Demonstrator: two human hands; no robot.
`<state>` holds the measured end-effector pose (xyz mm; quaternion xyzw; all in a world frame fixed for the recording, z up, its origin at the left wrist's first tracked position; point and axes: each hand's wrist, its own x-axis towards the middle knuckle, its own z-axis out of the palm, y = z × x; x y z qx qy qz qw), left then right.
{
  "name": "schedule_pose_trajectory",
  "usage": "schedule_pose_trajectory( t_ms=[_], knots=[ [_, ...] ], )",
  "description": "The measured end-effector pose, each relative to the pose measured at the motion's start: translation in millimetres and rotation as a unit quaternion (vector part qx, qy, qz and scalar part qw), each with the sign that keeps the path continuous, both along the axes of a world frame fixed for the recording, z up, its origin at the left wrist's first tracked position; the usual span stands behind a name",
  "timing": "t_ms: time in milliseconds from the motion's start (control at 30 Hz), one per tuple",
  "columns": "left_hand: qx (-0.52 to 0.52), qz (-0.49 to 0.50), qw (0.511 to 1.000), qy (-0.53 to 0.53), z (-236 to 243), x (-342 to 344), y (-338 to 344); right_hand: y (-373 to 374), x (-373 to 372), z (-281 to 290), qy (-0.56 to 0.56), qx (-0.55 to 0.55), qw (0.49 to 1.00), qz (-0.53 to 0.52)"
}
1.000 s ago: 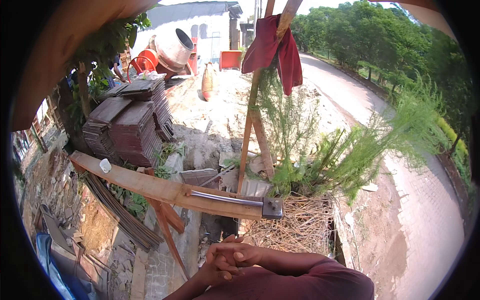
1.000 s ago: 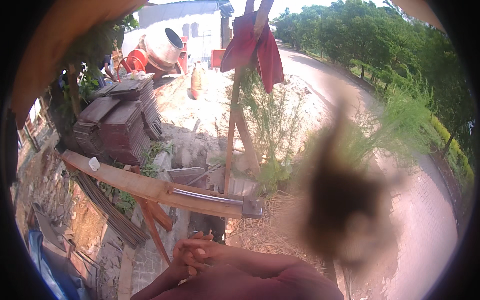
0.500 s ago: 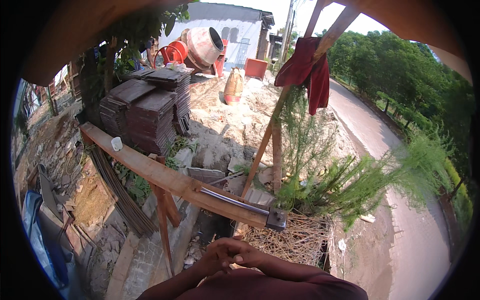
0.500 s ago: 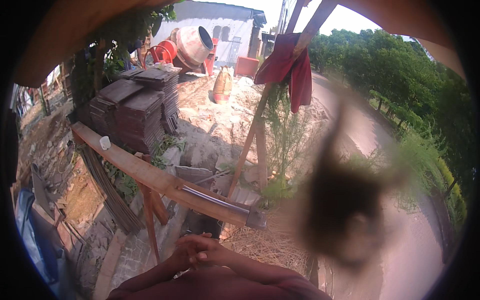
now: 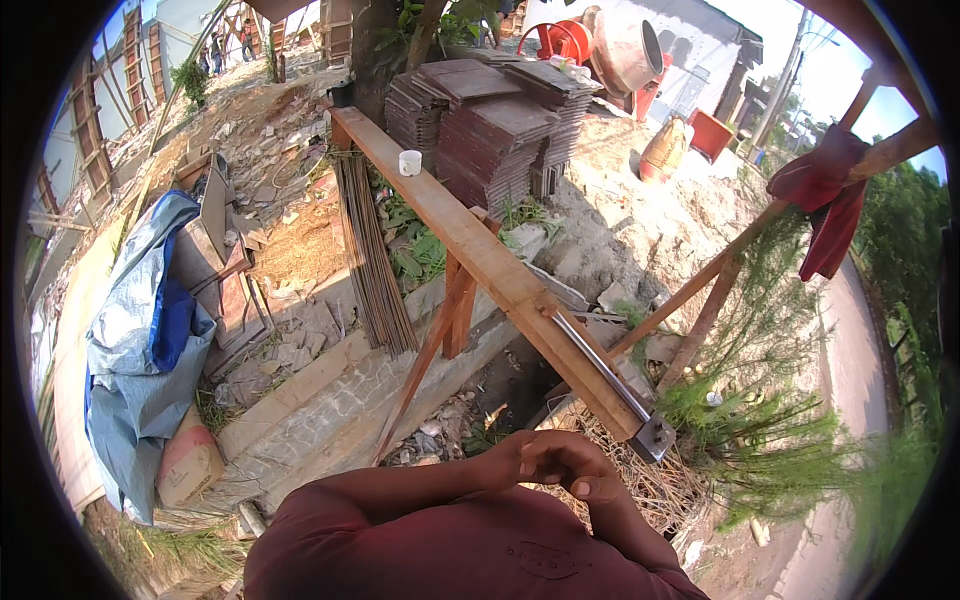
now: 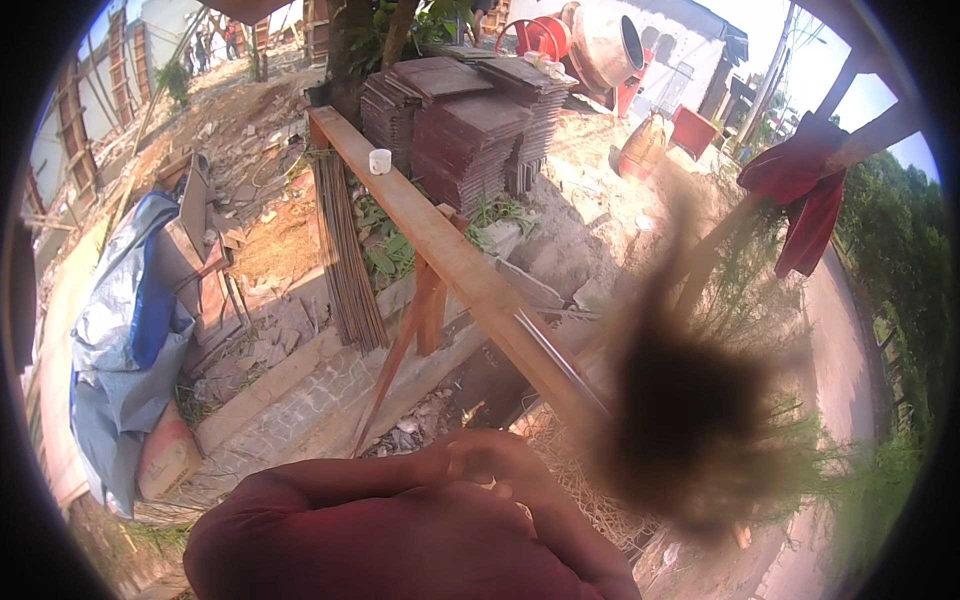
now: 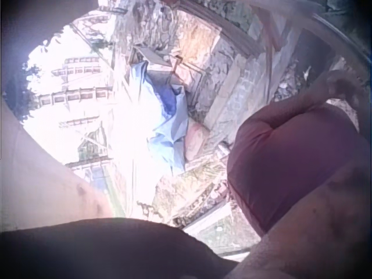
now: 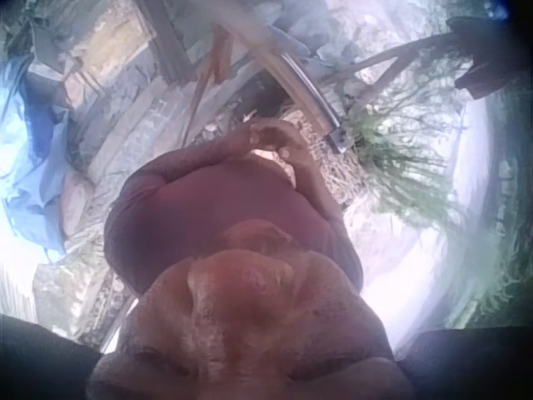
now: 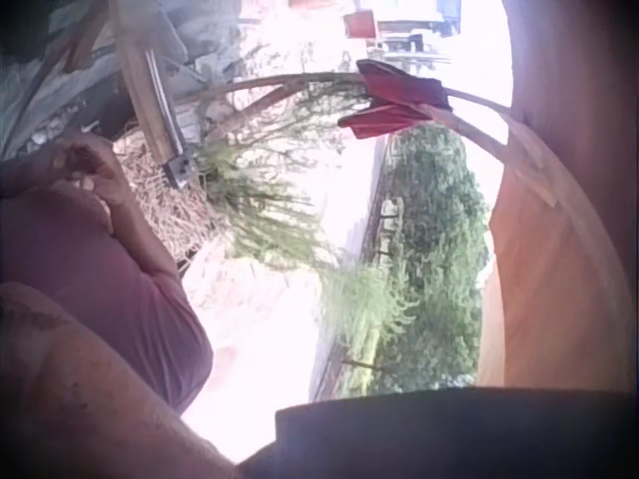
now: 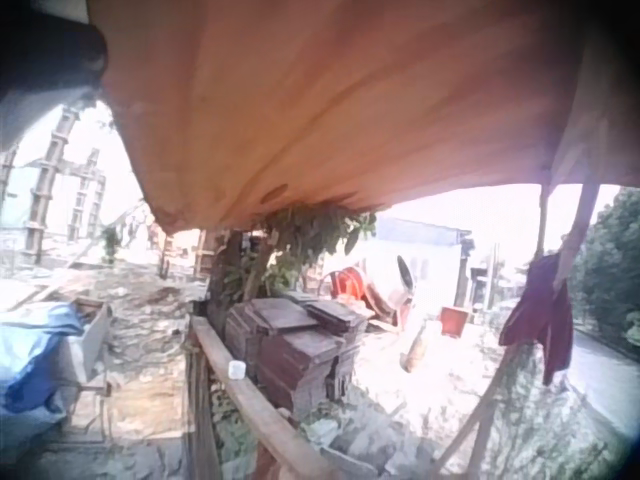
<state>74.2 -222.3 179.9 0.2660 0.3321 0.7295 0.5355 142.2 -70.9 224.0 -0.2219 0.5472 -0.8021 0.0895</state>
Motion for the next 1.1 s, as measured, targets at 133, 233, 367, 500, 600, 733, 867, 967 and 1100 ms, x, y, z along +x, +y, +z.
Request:
schedule_pose_trajectory(
  t_ms=[133,233,367,500,600,733,867,967,1100],
  knots=[
    [0.003,0.089,0.987,0.135,-24.3,-6.3,15.7,1.4,-18.7,5.2,-0.001,-0.118,0.992,-0.038],
    [0.056,0.156,0.985,-0.043,-23.1,-17.3,31.4,-1.8,-50.8,29.2,-0.041,-0.203,0.976,-0.065],
    [0.149,0.211,0.966,-0.012,7.6,-36.0,31.7,-5.8,-75.6,57.8,0.068,-0.124,0.988,-0.068],
    [0.129,0.279,0.947,0.096,0.5,-41.0,30.3,-1.2,-84.6,44.1,0.098,-0.173,0.979,0.052],
    [0.031,0.298,0.933,0.2,-14.9,-34.5,30.2,21.8,-81.2,20.8,0.035,-0.072,0.996,0.05],
    [-0.285,0.137,0.822,0.473,16.6,-29.7,21.7,53.4,-91.9,4.2,0.13,0.279,0.95,-0.055],
    [-0.302,0.009,0.822,0.482,54.0,-25.3,39.1,47.9,-96.1,-14.3,0.064,0.253,0.963,0.067],
    [-0.274,0.038,0.856,0.437,77.9,-39.2,55.8,51.2,-96.5,-25.2,0.01,0.174,0.984,0.034],
    [-0.277,0.11,0.754,0.585,25.2,-51.6,71.2,60.9,-125.1,-14.4,0.019,0.163,0.986,0.028]
  ],
)
